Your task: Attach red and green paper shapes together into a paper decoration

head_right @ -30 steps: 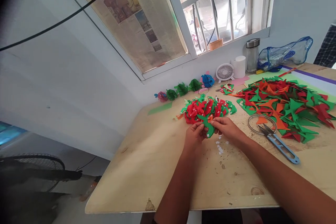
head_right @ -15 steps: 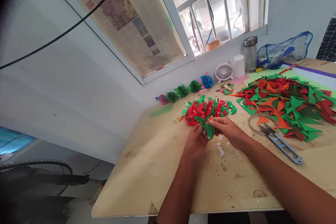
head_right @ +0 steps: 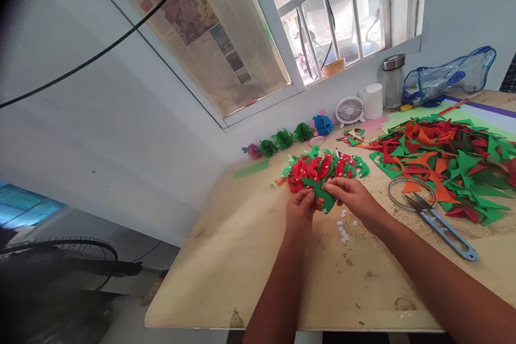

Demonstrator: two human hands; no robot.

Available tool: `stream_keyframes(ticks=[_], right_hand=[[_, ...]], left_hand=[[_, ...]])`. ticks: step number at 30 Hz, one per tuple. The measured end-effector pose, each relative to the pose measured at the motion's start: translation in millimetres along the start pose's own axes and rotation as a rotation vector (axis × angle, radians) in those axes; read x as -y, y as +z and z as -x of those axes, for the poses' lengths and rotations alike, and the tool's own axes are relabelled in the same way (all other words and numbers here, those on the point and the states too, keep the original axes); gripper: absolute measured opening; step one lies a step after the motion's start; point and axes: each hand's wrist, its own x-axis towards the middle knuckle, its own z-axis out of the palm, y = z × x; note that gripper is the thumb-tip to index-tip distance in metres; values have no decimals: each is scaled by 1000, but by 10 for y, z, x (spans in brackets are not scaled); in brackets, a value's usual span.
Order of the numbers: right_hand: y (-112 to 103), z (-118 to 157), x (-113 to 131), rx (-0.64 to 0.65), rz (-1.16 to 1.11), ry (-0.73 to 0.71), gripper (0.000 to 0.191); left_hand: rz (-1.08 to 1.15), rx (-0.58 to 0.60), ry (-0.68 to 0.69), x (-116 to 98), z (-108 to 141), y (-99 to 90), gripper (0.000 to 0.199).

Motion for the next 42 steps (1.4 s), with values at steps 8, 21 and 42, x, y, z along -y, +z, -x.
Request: stream_keyframes(ticks=[8, 21, 42], right_hand=[[-53, -28, -91, 65, 39, 99, 30], [-44, 19, -85, 206, -445, 301, 5], [-17, 9, -85, 213, -410, 263, 8]], left_hand=[[-33, -86, 15, -42, 38, 65, 31], [81, 126, 73, -174, 126, 146, 37], [95, 139, 59, -161, 121, 136, 29]])
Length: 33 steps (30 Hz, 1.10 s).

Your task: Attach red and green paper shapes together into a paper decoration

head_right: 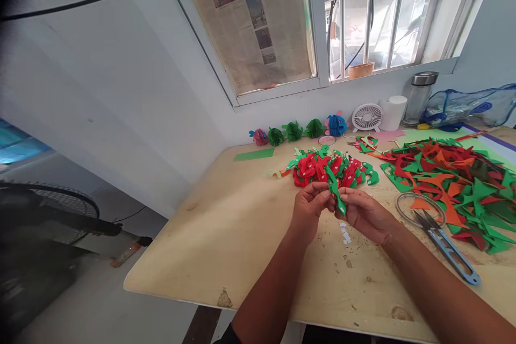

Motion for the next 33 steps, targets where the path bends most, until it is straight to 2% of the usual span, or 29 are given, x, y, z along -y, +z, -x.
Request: stream_keyframes(ticks=[7, 14, 24, 33], right_hand=[[7, -50, -68, -125, 80, -86, 14], [-39, -118, -143, -227, 288, -138, 24], [-81, -175, -213, -204, 395, -160, 25], [-172, -211, -212, -448, 302, -188, 34]], left_hand=[[-61, -121, -30, 50, -51, -61, 30], [-205, -282, -58, 123, -105, -134, 28], [-156, -271, -142, 205, -149, -227, 34], [-305, -337, -97, 221, -186, -328, 30]])
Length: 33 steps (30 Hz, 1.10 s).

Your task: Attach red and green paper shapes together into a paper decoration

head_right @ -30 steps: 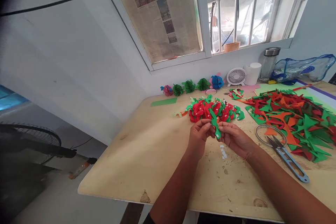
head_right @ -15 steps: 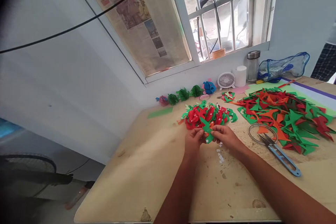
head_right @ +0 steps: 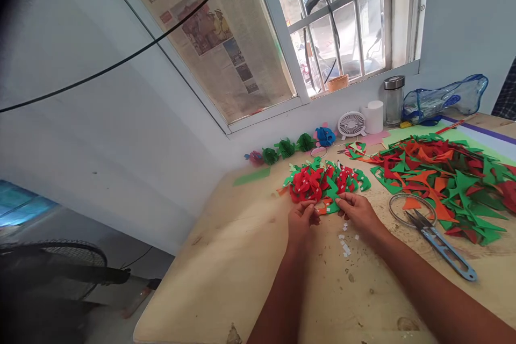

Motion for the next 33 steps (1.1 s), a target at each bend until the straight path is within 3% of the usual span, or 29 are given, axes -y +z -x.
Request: stream_keyframes(ticks=[6, 14, 26, 33], right_hand=[[-4, -1, 9, -15, -5, 30, 32], [93, 51, 43, 194, 131, -38, 22], [159, 82, 50, 265, 179, -83, 21], [149, 67, 22, 254, 136, -25, 22]], left_hand=[[-59, 36, 24, 21, -5, 4, 32], [33, 83, -59, 114, 2, 31, 38], [129, 36, -57, 159, -29, -38, 36], [90, 44, -83, 172, -41, -33, 39]])
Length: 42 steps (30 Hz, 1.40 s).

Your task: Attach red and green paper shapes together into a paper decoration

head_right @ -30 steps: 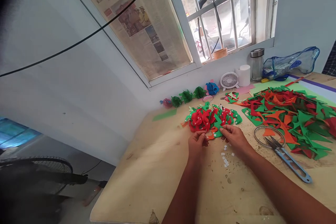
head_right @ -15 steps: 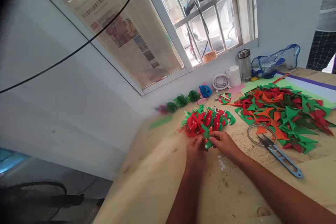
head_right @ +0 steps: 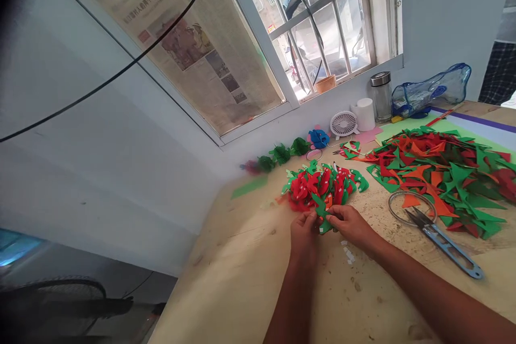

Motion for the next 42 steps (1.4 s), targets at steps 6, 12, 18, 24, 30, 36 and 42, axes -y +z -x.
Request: stream_keyframes(ticks=[6, 12, 18, 24, 30, 36, 42], right_hand=[[-13, -16, -77, 31, -76, 42, 24], [-30, 2, -20, 56, -45, 52, 23], [-14, 21, 47, -10, -30, 48, 18], [-47, -20, -42, -111, -41, 50, 19], [-58, -40, -84, -173, -46, 59, 22], [-57, -28, -69, -187, -53, 63, 21], [-59, -7, -23, -199, -36, 45, 22]], left_hand=[[16, -61, 48, -63, 33, 25, 33], [39, -69, 43, -59, 69, 54, 32], [-41, -89, 66, -60, 65, 63, 37], [-297, -198, 277, -235, 95, 12, 23], [-696, -263, 451, -446, 54, -76, 9], [-1344, -234, 599, -514, -138, 41, 28], [-1671, -280, 603, -453, -341, 144, 35]])
